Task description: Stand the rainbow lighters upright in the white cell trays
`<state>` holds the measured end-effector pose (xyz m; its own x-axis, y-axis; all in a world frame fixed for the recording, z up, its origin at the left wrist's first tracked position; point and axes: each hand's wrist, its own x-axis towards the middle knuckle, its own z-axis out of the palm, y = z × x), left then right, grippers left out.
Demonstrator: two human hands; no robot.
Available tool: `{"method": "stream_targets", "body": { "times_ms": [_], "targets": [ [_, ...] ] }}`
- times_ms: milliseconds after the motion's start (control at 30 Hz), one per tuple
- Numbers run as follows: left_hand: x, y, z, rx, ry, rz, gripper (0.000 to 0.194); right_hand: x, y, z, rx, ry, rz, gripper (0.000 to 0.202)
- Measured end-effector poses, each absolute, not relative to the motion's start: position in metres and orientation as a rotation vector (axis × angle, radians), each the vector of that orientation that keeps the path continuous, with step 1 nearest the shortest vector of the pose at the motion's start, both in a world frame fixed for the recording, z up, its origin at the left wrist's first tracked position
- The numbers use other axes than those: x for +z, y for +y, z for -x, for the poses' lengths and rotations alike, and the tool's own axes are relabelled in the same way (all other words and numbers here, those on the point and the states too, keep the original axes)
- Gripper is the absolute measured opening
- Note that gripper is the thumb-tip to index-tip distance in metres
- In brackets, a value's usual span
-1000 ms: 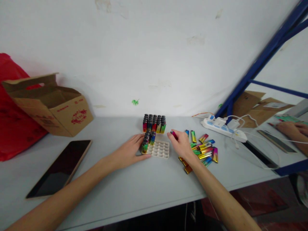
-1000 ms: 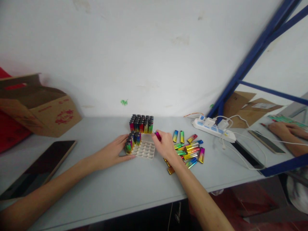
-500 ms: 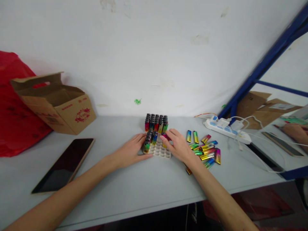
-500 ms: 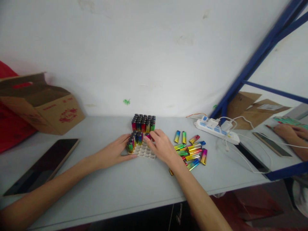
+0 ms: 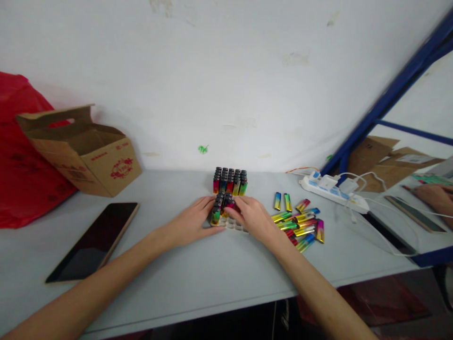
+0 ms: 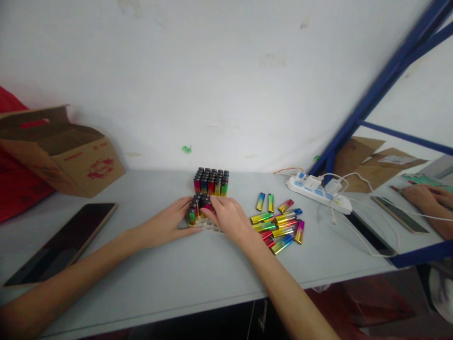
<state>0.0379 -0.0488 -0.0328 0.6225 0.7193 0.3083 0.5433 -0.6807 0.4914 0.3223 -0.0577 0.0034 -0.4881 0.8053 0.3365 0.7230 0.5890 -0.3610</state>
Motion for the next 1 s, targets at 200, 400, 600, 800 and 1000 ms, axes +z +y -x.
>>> {"method": "stream_targets", "body": {
  "times_ms": [200, 400, 600, 800, 1000],
  "targets": [
    [-0.033, -0.048, -0.037, 0.687, 1.014, -2.516, 0.077, 0.01, -0.056, -0.333, 0.128, -2.379, 1.308, 0.038],
    [-0.033, -0.046, -0.036, 0.673, 1.051, -2.507, 0.08, 0.009, -0.037, -0.415, -0.176, -1.923, 1.842, 0.034],
    [-0.037, -0.044, -0.034, 0.675, 1.05, -2.504, 0.079, -0.006, -0.034, -0.441, -0.086, -1.834, 2.249, 0.039],
    [-0.038, -0.043, -0.034, 0.679, 1.043, -2.51, 0.08, -0.014, -0.03, -0.425, 0.055, -2.017, 1.986, 0.028],
    [-0.037, -0.044, -0.035, 0.671, 1.049, -2.516, 0.083, -0.01, -0.036, -0.407, 0.036, -1.951, 1.853, 0.029]
  ]
}}
